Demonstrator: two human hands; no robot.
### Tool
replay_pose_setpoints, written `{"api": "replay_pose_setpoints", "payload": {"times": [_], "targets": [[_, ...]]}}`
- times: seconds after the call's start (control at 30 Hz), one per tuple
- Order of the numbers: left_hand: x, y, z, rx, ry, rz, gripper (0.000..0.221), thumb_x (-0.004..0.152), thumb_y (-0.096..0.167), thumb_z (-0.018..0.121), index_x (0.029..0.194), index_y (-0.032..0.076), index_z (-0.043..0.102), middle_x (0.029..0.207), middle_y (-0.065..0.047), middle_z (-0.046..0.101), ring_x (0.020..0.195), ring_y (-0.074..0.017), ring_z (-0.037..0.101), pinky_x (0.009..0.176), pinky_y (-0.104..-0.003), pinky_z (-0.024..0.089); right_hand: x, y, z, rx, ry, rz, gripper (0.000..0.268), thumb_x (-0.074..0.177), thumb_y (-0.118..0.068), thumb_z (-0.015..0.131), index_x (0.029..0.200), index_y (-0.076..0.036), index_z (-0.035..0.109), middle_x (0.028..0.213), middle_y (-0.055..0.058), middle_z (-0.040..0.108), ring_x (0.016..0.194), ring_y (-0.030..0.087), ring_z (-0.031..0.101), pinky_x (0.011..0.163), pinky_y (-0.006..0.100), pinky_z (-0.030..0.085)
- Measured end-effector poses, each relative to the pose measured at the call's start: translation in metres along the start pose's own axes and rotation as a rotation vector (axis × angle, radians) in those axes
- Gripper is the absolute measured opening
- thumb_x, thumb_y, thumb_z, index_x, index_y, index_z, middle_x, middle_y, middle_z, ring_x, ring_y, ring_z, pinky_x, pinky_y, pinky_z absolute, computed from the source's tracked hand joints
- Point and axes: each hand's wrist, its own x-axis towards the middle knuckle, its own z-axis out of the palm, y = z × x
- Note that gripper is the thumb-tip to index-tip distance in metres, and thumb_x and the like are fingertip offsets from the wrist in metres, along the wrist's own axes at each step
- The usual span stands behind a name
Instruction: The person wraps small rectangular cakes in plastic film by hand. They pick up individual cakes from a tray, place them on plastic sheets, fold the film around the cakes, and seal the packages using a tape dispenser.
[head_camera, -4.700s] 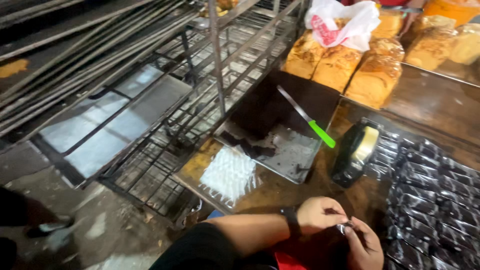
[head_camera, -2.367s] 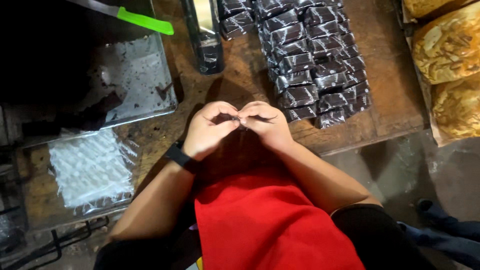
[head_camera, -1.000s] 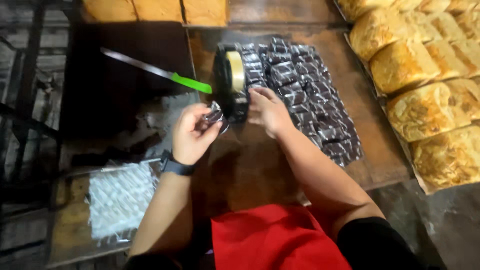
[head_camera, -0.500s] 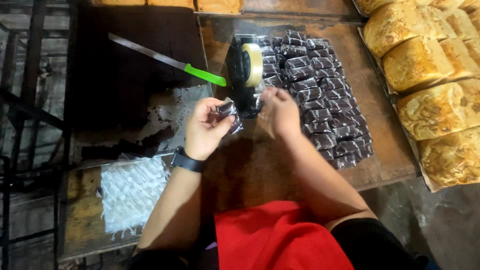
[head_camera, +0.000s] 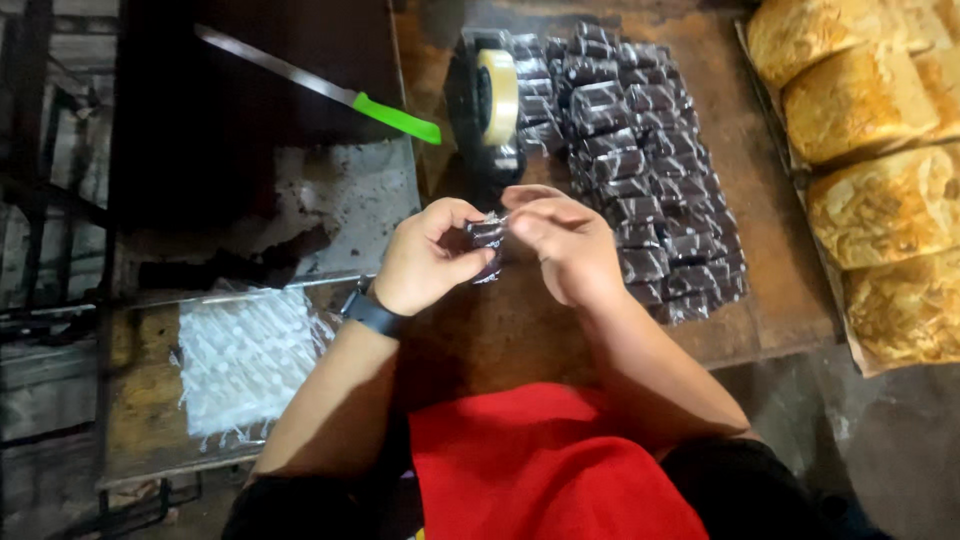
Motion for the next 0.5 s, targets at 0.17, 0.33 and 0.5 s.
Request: {"api": "replay_pose_setpoints", "payload": {"times": [0.17,0.33,0.5], "targets": [[0.0,0.012,0.006,0.006,-0.061,-0.058,0.035,0.084,-0.001,0.08,0.114,0.005,0.063,0.103,0.002,0.066,0.092,-0.0047,0.066,0.077,-0.024,0.06,-0.003,-0.001,0.008,-0.308,0.062,-0.021,0.005,0.087,0.0,0.076,0.092,0.003,0.077,0.118,0.014,0.07,0.112,0.021,0.066,0.1,0.033,0.052],[-0.003,0.017,0.008,0.068,-0.073,-0.045,0.035,0.083,-0.001,0.08,0.113,0.005,0.064,0.106,0.002,0.065,0.093,-0.0055,0.068,0.076,-0.024,0.06,-0.007,0.001,0.007,-0.381,0.071,-0.008,0.005,0.086,0.0,0.075,0.09,0.002,0.076,0.118,0.014,0.071,0.111,0.02,0.067,0.098,0.033,0.052],[-0.001,0.017,0.007,0.079,-0.077,-0.029,0.035,0.083,0.0,0.081,0.114,0.005,0.064,0.104,0.002,0.065,0.091,-0.0042,0.064,0.074,-0.023,0.057,-0.004,0.003,0.008,-0.371,0.08,0.008,0.004,0.087,-0.001,0.075,0.09,0.002,0.076,0.118,0.012,0.07,0.111,0.019,0.066,0.098,0.032,0.052]]}}
